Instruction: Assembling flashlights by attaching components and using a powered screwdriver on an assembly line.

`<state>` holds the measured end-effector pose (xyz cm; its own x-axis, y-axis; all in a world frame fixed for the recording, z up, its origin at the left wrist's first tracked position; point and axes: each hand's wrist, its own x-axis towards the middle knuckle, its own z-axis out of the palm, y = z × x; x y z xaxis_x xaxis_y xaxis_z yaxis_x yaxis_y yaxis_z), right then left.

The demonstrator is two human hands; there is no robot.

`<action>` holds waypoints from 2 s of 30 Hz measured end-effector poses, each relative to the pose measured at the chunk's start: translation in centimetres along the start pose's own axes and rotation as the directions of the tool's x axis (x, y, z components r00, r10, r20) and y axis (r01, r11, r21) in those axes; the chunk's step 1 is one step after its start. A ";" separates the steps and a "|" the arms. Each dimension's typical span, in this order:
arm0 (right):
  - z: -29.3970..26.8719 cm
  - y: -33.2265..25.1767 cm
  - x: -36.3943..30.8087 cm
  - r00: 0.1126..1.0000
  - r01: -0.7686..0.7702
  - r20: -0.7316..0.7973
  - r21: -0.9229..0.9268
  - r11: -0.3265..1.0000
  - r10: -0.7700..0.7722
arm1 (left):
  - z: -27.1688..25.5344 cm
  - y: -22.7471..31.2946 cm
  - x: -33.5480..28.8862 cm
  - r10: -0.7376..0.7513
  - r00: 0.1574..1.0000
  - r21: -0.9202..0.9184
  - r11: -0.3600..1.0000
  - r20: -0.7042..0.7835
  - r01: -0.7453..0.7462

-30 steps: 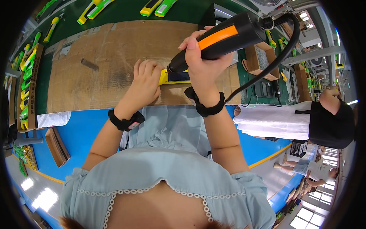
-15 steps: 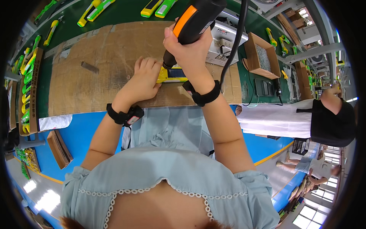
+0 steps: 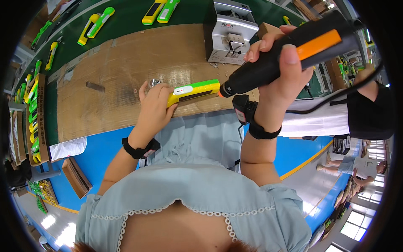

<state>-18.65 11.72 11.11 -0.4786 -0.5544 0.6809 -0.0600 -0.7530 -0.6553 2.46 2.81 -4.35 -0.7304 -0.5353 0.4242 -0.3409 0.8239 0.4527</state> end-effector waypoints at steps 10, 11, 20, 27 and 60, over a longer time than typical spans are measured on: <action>-4.4 2.6 -4.0 0.958 -0.127 -0.283 -0.290 0.948 0.042 | 1.2 -0.3 -0.7 0.025 0.989 -0.113 0.993 -0.145 -0.042; -4.7 2.8 -4.0 0.962 -0.125 -0.270 -0.332 0.935 0.033 | 1.2 -0.4 -0.6 0.028 0.989 -0.108 0.993 -0.142 -0.044; -7.0 3.5 -5.0 0.957 -0.166 -0.278 -0.312 0.936 0.077 | -1.3 -2.2 2.1 -0.330 0.915 -0.026 0.943 -0.231 0.333; -7.1 4.9 -3.4 0.955 -0.197 -0.274 -0.302 0.933 0.113 | 3.1 -7.0 21.2 -0.286 0.929 0.240 0.909 -0.233 0.340; -7.7 6.7 -4.1 0.974 -0.153 -0.204 -0.296 0.943 0.094 | -5.1 -9.5 8.3 -0.362 0.919 0.605 0.770 0.155 0.202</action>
<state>-23.83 11.73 1.41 -0.6505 -0.5391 0.5350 -0.2425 -0.5201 -0.8190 2.64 -10.37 -1.16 -0.6396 -0.7616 0.1043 -0.7678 0.6394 -0.0401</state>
